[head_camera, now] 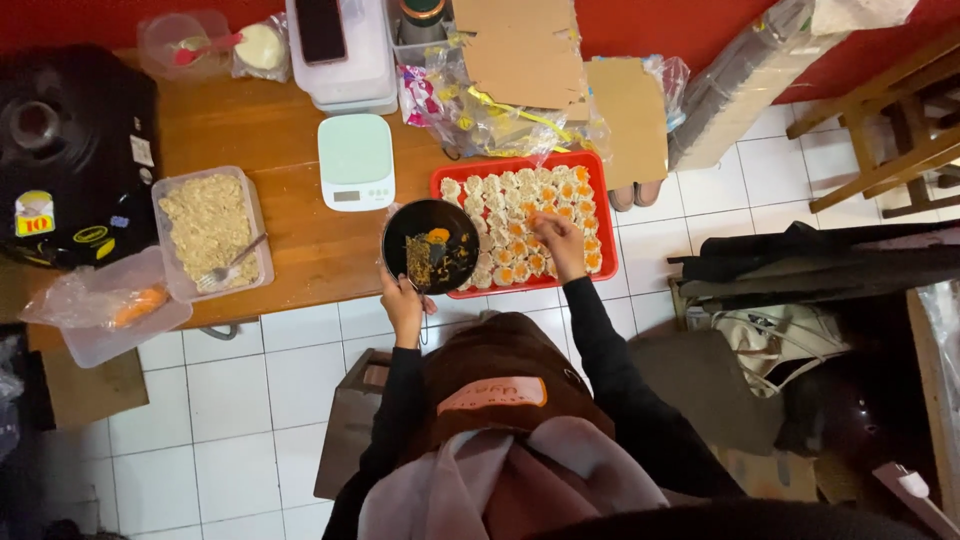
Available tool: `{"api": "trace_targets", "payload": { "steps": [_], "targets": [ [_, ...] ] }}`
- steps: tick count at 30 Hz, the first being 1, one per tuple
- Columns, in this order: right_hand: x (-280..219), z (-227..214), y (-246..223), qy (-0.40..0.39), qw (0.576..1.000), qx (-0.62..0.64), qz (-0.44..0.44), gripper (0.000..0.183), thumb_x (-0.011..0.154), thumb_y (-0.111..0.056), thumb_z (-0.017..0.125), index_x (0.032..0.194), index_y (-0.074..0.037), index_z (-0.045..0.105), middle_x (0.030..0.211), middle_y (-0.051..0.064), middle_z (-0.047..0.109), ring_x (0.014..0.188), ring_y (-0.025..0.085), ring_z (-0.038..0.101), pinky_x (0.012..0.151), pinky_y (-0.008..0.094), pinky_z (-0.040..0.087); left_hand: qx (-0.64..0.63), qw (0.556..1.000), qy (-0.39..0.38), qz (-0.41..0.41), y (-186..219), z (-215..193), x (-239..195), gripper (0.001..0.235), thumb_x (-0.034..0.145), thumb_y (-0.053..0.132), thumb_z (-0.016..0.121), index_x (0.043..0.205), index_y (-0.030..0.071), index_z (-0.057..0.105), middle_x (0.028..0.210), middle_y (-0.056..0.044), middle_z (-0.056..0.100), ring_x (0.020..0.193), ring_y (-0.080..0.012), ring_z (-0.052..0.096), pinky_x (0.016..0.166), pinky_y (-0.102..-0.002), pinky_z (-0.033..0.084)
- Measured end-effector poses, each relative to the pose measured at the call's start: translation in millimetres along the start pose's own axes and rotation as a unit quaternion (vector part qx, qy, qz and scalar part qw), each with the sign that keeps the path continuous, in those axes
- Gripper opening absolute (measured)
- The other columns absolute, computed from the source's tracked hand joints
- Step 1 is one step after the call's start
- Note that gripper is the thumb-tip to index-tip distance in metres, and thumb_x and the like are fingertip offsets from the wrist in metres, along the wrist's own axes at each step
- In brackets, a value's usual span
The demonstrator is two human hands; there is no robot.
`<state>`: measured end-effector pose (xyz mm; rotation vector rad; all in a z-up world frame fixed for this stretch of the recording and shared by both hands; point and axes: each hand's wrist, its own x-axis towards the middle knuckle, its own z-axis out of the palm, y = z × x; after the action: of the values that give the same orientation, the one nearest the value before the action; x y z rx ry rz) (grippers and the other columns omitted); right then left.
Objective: The person grates a small orange vegetable over a black bowl using a handheld grater. The grated material accumulates in the bowl while the person holds the grater with one hand and rubs the vegetable with the other. A red tray of prepared dumplings sits nearby on the table.
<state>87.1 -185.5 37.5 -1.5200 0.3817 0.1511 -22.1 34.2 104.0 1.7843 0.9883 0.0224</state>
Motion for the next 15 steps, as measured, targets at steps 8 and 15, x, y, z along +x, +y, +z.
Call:
{"api": "trace_targets", "payload": {
  "steps": [8, 15],
  "targets": [
    [79.0, 13.0, 119.5, -0.108, 0.930, -0.334, -0.107, 0.011, 0.088, -0.020, 0.074, 0.098, -0.024, 0.075, 0.086, 0.004, 0.075, 0.087, 0.029, 0.071, 0.082, 0.042, 0.057, -0.014, 1.000, 0.023, -0.008, -3.3, 22.1, 20.7, 0.050, 0.100, 0.024, 0.045, 0.149, 0.013, 0.039, 0.091, -0.029, 0.070, 0.077, -0.0416, 0.071, 0.071, -0.049, 0.058],
    [81.5, 33.4, 131.5, -0.106, 0.795, -0.578, -0.150, 0.016, 0.095, -0.031, 0.061, 0.104, -0.019, 0.066, 0.093, 0.005, 0.065, 0.092, 0.029, 0.071, 0.081, 0.042, 0.060, -0.025, 0.999, 0.032, -0.011, -17.0, 38.1, 33.1, 0.050, 0.100, 0.025, 0.046, 0.148, 0.010, 0.040, 0.104, -0.032, 0.068, 0.083, -0.0423, 0.071, 0.073, -0.050, 0.057]
  ]
}}
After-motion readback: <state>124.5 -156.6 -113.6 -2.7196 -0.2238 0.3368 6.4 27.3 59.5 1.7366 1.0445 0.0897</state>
